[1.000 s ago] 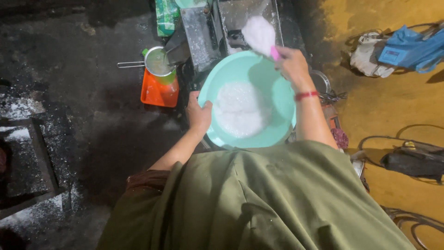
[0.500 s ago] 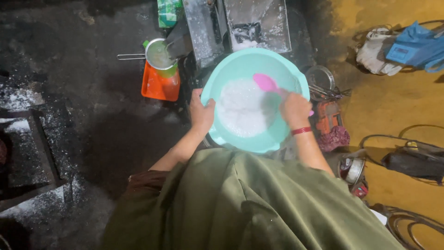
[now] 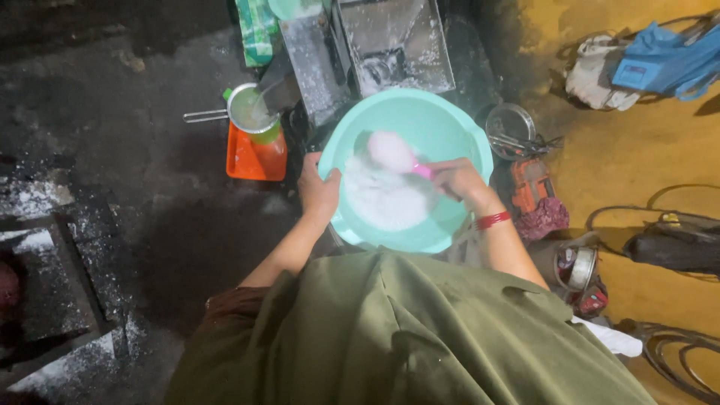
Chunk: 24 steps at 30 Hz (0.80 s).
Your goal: Mixing a white powder with liquid in a bowl using a scoop and pouring it into a machine hopper.
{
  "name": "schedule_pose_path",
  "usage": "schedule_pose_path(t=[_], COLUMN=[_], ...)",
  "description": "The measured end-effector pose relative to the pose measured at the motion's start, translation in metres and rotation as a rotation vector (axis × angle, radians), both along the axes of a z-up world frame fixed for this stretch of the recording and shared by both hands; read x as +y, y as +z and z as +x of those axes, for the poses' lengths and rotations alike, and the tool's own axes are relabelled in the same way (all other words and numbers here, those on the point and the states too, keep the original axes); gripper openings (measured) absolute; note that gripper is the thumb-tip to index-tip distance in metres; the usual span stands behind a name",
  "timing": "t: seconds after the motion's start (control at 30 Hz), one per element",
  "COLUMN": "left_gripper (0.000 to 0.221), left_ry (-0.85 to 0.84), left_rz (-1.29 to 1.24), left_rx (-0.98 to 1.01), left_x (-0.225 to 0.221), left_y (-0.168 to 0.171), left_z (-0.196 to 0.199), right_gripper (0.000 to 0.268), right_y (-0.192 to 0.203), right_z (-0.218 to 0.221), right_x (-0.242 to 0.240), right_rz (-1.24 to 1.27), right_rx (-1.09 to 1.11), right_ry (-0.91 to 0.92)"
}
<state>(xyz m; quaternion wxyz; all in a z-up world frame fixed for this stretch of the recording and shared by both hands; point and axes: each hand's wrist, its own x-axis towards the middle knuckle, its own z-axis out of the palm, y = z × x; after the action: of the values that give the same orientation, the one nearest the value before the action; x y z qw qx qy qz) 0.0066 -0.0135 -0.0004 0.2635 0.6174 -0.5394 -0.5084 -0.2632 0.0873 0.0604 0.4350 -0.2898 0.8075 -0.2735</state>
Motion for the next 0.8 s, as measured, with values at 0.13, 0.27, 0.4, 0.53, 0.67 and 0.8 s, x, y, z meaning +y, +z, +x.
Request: schedule_pose_path(t=[0.13,0.27,0.4,0.53,0.67,0.8], left_gripper=[0.037,0.039,0.038,0.04,0.038,0.037], left_ry=[-0.016,-0.018,-0.004,0.04,0.072,0.065], left_rz=[0.004,0.024,0.023,0.023,0.022,0.05], left_rx=[-0.023,-0.025,-0.014,0.04,0.02,0.035], left_x=[0.0,0.0,0.001,0.005,0.003,0.002], left_y=[-0.004,-0.002,-0.012,-0.029,-0.039,-0.036], left_z=[-0.002,-0.004,-0.005,-0.007,-0.007,-0.008], right_gripper=[0.035,0.05,0.064,0.077,0.036,0.034], right_y=[0.06,0.013,0.003,0.096,0.107,-0.014], right_z=[-0.021,-0.054,-0.036,0.009,0.019,-0.042], right_x=[-0.034,-0.09,-0.107,-0.063,-0.027,0.033], right_rz=[-0.133,-0.216,0.027,0.038,0.234,0.515], right_rx=[0.032,0.198,0.823,0.966,0.928,0.971], right_ry=[0.031,0.008,0.378,0.356,0.348,0.621])
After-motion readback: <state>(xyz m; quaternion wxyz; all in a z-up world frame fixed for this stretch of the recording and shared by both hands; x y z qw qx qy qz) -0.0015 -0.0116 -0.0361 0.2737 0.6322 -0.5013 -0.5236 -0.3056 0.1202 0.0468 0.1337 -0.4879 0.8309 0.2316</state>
